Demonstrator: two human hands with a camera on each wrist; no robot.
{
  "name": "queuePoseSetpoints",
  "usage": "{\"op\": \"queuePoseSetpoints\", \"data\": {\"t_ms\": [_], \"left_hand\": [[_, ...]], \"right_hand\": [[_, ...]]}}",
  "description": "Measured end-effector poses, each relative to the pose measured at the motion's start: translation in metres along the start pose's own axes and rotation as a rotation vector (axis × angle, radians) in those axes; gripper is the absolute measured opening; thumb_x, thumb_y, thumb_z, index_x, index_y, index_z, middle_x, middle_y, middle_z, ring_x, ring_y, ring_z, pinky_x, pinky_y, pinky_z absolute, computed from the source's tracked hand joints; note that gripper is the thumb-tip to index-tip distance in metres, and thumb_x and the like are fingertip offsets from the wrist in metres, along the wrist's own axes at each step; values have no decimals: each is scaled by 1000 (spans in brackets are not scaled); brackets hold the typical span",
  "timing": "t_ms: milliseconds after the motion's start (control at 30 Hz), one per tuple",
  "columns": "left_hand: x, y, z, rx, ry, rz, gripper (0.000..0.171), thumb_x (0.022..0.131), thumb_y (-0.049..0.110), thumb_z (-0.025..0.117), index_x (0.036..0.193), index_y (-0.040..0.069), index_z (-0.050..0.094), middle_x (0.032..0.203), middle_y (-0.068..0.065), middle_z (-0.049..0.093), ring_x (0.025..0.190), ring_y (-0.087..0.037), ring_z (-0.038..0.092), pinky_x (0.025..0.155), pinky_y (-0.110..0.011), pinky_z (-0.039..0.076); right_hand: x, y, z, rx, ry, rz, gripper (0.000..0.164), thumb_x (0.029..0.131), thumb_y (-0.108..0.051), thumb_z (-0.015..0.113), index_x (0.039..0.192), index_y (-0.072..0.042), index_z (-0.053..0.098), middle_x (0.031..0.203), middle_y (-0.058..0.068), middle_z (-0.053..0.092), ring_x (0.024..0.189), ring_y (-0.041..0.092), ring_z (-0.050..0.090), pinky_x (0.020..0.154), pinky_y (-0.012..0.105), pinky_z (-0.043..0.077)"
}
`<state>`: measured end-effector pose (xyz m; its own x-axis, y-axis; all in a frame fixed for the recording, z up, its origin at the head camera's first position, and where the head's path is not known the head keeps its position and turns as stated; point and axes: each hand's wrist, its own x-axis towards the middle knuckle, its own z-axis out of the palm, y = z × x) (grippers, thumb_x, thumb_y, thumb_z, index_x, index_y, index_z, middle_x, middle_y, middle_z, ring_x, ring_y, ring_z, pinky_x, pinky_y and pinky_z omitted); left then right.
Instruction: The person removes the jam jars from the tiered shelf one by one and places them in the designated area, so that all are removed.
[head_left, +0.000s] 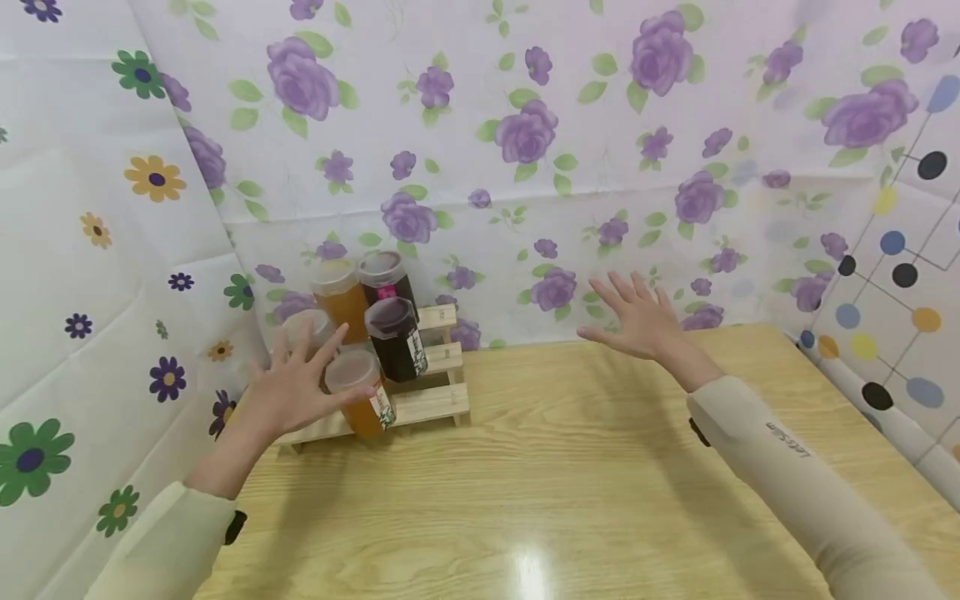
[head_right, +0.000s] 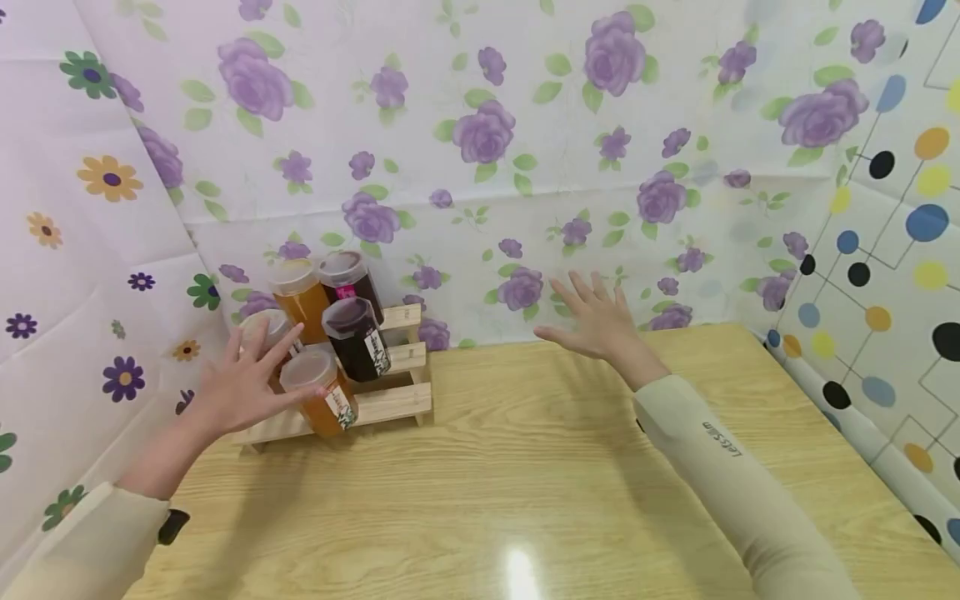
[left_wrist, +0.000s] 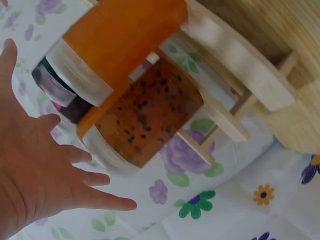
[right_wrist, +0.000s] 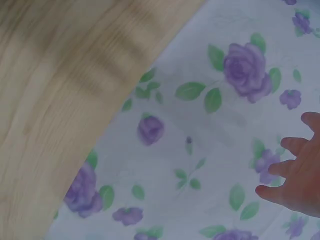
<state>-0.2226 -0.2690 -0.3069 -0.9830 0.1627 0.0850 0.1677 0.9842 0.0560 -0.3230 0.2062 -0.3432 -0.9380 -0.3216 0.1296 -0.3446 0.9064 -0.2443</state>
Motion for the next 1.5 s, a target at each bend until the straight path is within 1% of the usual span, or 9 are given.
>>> {"op": "queuePoseSetpoints", "data": {"t_ms": [167, 400, 500, 667, 833, 1033, 1167, 1400, 1500], "left_hand": [[-3, 2, 9, -41, 108, 21, 101, 80, 77, 54, 159, 31, 9, 162, -24, 6, 143, -59, 8, 97, -86, 13], [-7, -15, 34, -292, 381, 26, 107, 77, 57, 74, 158, 14, 18, 160, -26, 13, 144, -51, 16, 105, -78, 16], [-10, -23, 48, -401, 441, 2, 114, 75, 50, 79, 158, 10, 12, 161, -26, 11, 145, -53, 13, 108, -77, 13], [-15, -37, 72, -622, 356, -85, 123, 77, 40, 82, 158, 13, -6, 163, -21, -9, 148, -51, -4, 108, -78, 7], [-17, -63, 82, -843, 171, -292, 118, 88, 45, 70, 153, 20, -25, 161, -14, -24, 148, -45, -16, 112, -74, 6], [-12, -85, 100, -1028, -44, -431, 115, 91, 47, 64, 147, 29, -35, 159, -14, -28, 148, -47, -12, 116, -68, 15], [-10, -87, 118, -1099, -25, -463, 118, 90, 38, 69, 148, 32, -33, 162, -14, -19, 150, -44, -3, 117, -63, 20], [-13, -92, 136, -1190, 50, -479, 112, 89, 27, 73, 153, 38, -18, 164, -13, -6, 152, -36, -8, 121, -60, 12], [-16, -92, 142, -1249, 114, -529, 109, 87, 20, 75, 153, 47, -7, 165, -9, 5, 150, -28, 14, 113, -42, 36]], "right_hand": [[19, -28, 0, 71, 54, -30, 89, 89, -69, 49, 159, -25, 14, 165, 12, 10, 150, 47, 3, 115, 71, 4], [50, -78, 2, 270, 115, -104, 89, 90, -62, 55, 157, -16, 20, 163, 10, 21, 150, 40, 17, 117, 66, 18], [64, -99, 3, 382, 121, -134, 86, 92, -56, 57, 157, -13, 21, 162, 11, 24, 149, 36, 23, 118, 59, 23], [84, -130, 5, 516, 86, -116, 85, 92, -57, 56, 157, -16, 20, 162, 8, 23, 150, 30, 23, 121, 52, 23], [98, -167, 8, 615, 79, -98, 88, 91, -55, 59, 157, -13, 20, 161, 9, 25, 148, 30, 28, 120, 49, 26], [113, -208, 23, 788, 77, -47, 89, 89, -49, 66, 157, -12, 19, 157, 12, 34, 143, 33, 36, 116, 48, 33], [122, -226, 28, 867, 78, -49, 92, 87, -42, 71, 156, -11, 19, 156, 12, 35, 144, 32, 34, 118, 49, 31], [131, -244, 29, 978, 43, -40, 96, 84, -35, 77, 157, -15, 18, 158, 9, 33, 146, 30, 32, 119, 48, 29], [136, -253, 32, 1000, 25, -24, 97, 84, -33, 77, 157, -17, 17, 159, 7, 30, 146, 28, 32, 118, 45, 32]]}}
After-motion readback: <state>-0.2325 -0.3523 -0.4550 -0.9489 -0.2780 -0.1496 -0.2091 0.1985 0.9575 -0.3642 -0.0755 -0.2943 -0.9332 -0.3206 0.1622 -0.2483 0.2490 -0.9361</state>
